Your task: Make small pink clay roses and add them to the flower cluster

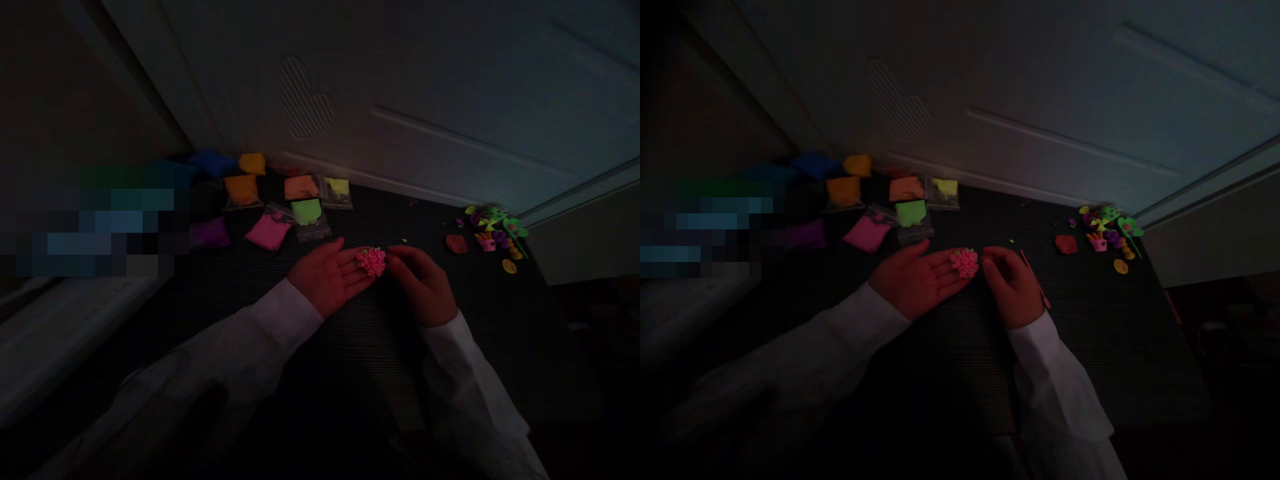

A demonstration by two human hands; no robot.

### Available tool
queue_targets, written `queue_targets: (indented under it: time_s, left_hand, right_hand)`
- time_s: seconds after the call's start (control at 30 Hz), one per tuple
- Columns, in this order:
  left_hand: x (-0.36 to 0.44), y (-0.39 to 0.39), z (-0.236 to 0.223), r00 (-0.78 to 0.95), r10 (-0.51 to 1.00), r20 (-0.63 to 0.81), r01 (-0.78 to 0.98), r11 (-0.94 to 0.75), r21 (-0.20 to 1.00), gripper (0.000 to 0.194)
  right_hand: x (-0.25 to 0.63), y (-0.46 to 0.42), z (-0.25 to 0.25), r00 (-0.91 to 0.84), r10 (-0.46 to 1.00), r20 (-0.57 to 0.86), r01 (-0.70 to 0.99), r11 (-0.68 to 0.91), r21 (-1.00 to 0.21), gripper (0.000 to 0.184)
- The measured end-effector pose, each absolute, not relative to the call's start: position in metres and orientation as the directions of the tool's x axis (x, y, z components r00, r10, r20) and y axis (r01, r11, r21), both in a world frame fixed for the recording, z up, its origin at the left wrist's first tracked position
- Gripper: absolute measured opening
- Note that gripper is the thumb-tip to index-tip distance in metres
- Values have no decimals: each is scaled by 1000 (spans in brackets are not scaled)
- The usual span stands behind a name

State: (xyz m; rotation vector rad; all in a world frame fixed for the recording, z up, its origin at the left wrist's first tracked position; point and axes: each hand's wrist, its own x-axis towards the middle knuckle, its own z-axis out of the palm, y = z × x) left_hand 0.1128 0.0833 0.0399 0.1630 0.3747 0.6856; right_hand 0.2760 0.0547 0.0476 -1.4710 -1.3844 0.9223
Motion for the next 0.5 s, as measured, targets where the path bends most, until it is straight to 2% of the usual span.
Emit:
queue_targets:
  time_s: [0.07, 0.17, 0.33, 0.5]
  left_hand:
    - [115, 81, 38, 692, 674, -260, -588, 734, 338, 32]
    - [118, 78, 35, 669, 705, -236, -580, 694, 427, 34]
    - [120, 76, 33, 637, 729, -252, -575, 667, 474, 35]
    - [122, 76, 34, 605, 740, -293, -536, 651, 537, 37]
  right_hand:
    - [276, 55, 47, 102, 993, 53, 320, 17, -947, 24]
    - [277, 55, 46, 106, 993, 58, 347, 17, -938, 24]
    - [277, 54, 46, 97, 994, 53, 332, 18, -943, 24]
    - [273, 53, 48, 13, 1000, 24, 217, 21, -976, 29]
